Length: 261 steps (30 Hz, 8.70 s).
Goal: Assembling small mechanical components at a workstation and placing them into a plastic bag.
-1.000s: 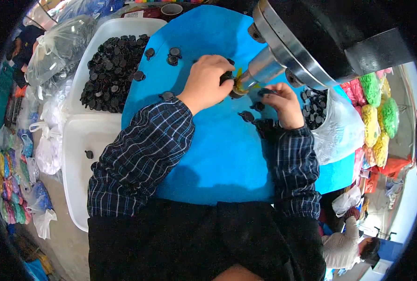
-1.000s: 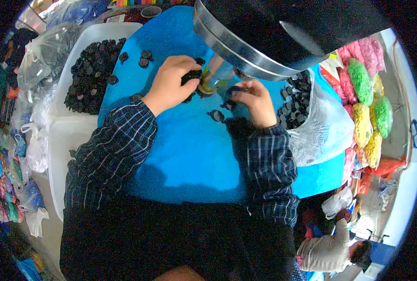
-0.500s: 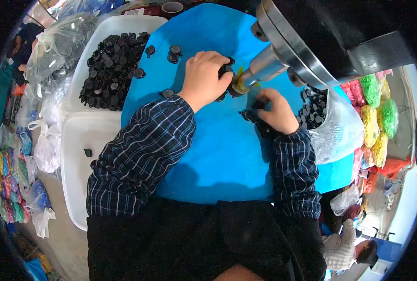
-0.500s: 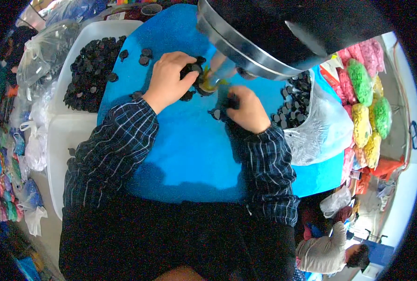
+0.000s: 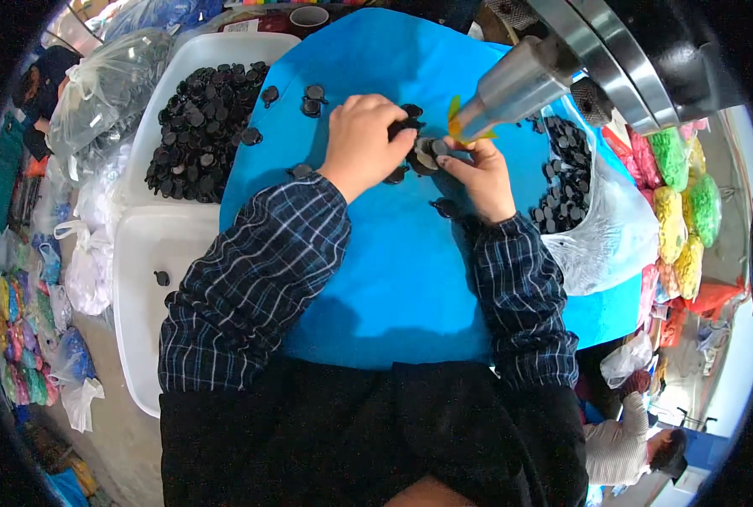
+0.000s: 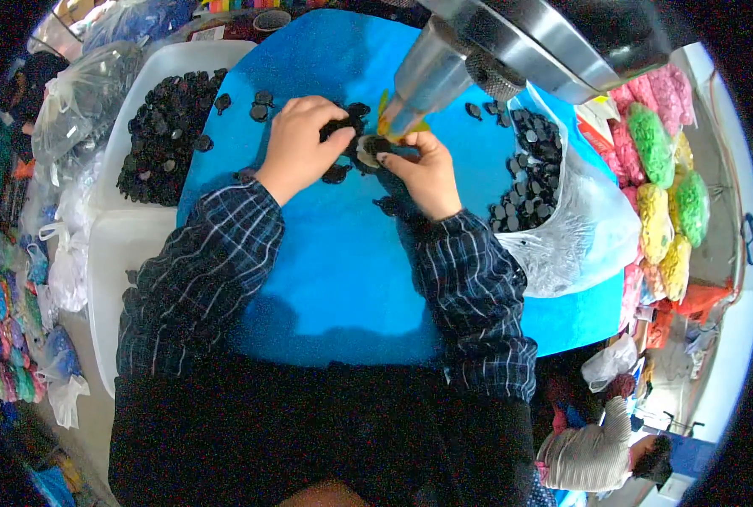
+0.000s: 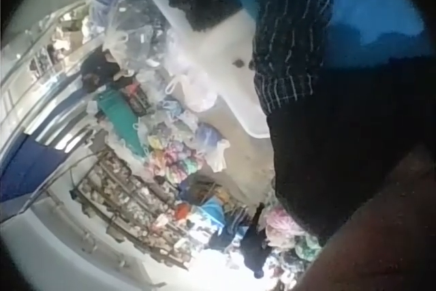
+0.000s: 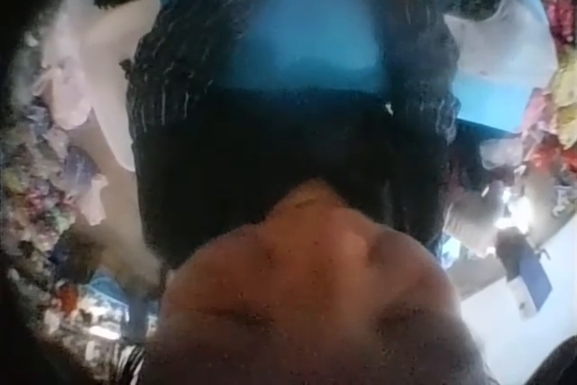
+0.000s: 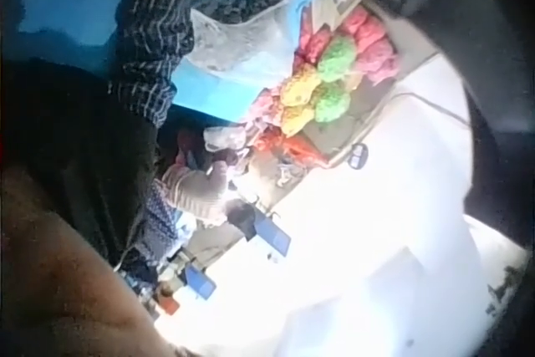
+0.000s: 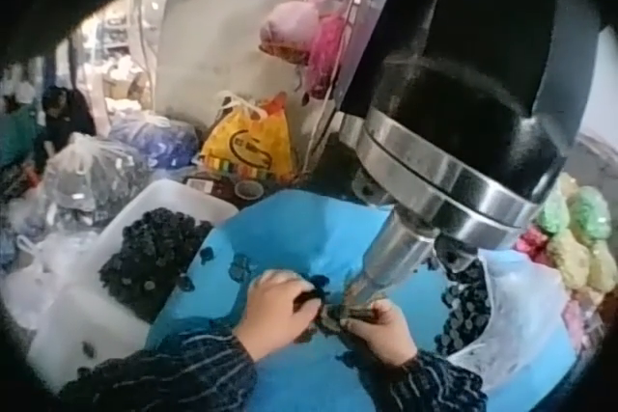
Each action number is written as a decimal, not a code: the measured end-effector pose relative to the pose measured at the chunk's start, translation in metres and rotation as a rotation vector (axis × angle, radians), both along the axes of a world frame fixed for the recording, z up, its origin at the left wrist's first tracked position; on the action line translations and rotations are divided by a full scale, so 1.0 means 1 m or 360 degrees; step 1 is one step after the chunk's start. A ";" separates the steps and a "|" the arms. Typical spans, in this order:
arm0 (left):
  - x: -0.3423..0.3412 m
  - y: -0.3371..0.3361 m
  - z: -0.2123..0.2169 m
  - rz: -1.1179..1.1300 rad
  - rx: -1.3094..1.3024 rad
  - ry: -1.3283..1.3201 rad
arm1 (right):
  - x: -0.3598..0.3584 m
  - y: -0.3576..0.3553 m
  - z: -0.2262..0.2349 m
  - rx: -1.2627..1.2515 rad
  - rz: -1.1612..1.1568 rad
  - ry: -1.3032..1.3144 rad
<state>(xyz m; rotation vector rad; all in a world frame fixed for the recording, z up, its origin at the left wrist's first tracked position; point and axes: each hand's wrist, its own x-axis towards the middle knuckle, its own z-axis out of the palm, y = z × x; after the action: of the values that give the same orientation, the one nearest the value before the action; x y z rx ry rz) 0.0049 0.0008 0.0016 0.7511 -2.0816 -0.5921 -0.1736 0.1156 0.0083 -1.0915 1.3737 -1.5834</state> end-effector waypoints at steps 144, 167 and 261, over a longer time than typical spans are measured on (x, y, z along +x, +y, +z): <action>-0.006 0.011 0.001 -0.0277 -0.0424 -0.0003 | 0.003 0.019 0.023 0.0366 0.0087 0.0716; -0.007 0.011 0.005 -0.0242 -0.0309 0.0068 | -0.023 0.034 0.021 0.0347 0.0199 0.0120; -0.019 0.003 -0.015 0.0151 0.0210 -0.0038 | -0.005 0.043 0.016 0.0282 -0.0164 0.0894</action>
<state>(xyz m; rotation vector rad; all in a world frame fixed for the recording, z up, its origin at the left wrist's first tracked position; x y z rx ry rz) -0.0137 0.0041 -0.0134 0.9309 -2.0308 -0.6758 -0.1789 0.1589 0.0240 -1.4366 1.9220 -1.2350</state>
